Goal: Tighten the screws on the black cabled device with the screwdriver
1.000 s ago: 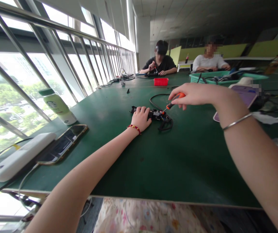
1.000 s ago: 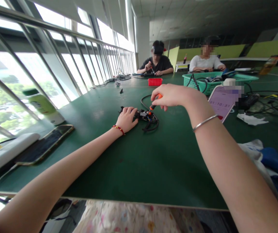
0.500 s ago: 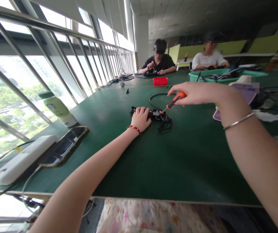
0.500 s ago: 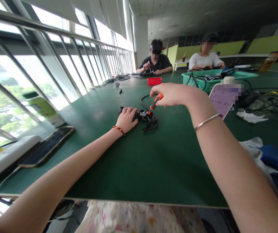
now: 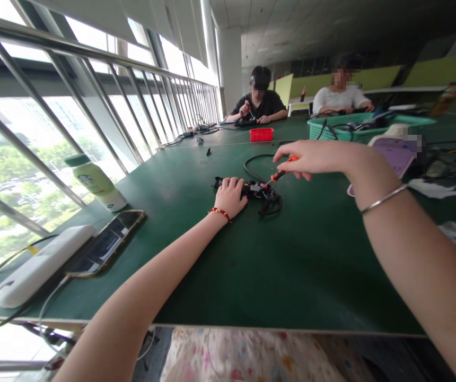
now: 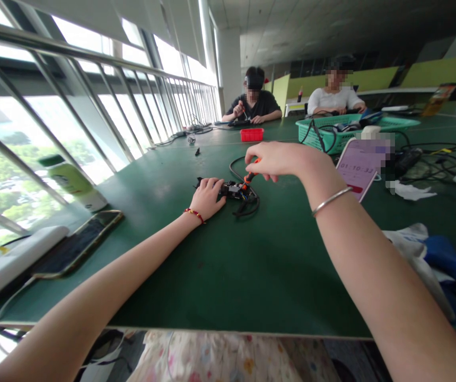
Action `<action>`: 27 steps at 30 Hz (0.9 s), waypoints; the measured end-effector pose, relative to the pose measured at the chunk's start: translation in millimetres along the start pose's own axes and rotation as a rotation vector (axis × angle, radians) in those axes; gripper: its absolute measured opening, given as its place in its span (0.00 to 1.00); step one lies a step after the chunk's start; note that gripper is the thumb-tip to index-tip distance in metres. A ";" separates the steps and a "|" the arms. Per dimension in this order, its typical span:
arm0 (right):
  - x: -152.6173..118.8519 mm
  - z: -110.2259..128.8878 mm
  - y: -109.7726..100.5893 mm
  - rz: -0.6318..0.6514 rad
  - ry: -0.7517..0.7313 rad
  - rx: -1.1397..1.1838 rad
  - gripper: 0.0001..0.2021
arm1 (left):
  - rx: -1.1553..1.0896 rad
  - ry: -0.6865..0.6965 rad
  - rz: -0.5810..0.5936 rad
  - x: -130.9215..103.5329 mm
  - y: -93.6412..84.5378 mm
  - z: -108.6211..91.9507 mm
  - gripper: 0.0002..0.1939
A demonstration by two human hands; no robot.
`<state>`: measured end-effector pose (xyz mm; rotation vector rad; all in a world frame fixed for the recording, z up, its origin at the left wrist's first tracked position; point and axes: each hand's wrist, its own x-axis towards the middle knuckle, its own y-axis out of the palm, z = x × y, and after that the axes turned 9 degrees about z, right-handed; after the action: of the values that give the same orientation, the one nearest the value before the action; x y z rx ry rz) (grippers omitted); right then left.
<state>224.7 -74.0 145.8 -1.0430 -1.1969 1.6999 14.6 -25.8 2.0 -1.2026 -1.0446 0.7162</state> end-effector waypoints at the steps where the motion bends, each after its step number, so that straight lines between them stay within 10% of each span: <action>1: -0.4 -0.5 -0.1 -0.016 -0.012 -0.004 0.20 | 0.000 0.003 -0.004 0.4 0.7 0.4 0.25; 27: 2.9 -1.4 1.2 0.093 -0.062 0.112 0.18 | -0.014 0.007 -0.013 0.4 0.5 0.3 0.25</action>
<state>224.8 -71.1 143.9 -0.9975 -1.0925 1.8615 14.5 -25.3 1.6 -1.2092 -1.0521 0.6950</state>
